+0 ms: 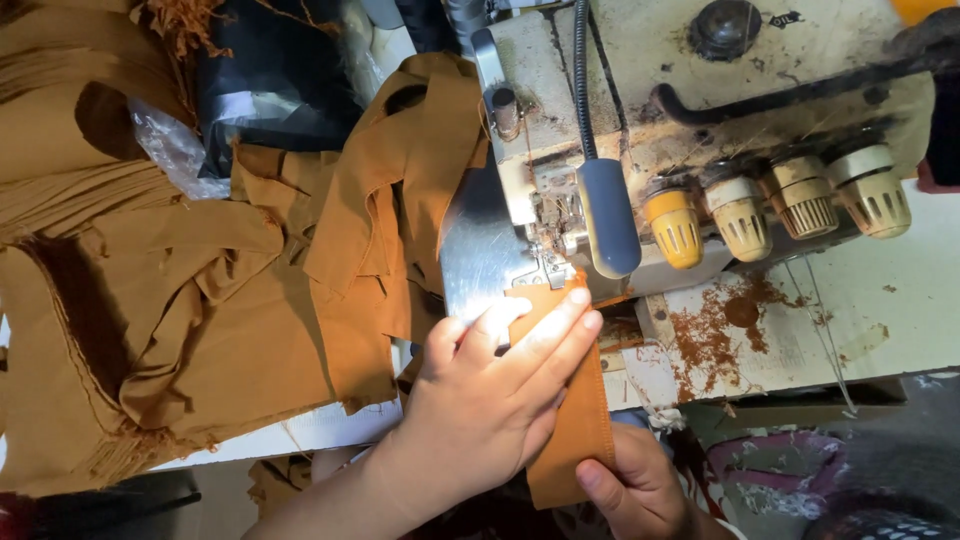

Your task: The person is sewing the edges of multiple brown fabric strips using an industrial overlock sewing machine.

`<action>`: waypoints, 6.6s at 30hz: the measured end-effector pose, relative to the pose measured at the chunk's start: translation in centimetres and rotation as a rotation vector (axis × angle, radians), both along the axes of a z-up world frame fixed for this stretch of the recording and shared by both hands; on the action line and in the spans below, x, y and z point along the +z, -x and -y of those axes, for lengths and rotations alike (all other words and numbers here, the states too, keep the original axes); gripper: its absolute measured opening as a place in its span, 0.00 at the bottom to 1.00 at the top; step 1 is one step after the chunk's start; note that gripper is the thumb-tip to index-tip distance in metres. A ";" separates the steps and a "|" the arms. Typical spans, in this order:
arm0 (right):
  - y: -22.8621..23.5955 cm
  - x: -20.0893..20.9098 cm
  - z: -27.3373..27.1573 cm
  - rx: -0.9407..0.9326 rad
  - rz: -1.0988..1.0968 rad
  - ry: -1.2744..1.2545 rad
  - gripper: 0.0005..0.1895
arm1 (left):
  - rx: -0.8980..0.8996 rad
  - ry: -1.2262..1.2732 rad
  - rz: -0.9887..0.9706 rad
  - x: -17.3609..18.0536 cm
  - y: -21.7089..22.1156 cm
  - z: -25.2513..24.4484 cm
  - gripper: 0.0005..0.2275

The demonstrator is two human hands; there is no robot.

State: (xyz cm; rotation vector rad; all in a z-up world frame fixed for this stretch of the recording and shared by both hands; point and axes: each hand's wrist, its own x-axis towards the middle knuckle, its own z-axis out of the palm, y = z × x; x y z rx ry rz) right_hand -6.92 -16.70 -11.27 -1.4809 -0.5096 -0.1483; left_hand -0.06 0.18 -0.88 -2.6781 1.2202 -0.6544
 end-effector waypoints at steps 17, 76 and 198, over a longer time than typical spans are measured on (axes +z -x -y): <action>0.2 -1.3 -0.5 -0.079 -0.050 -0.067 0.19 | 0.016 0.064 -0.026 -0.6 0.0 -0.5 0.24; -3.3 -1.7 -2.9 -0.352 -0.251 -0.214 0.12 | 0.327 0.684 -0.181 2.8 -5.4 -13.5 0.10; -4.4 0.3 -2.0 -0.250 -0.200 -0.280 0.12 | 0.062 0.528 -0.262 0.2 -7.0 -0.4 0.09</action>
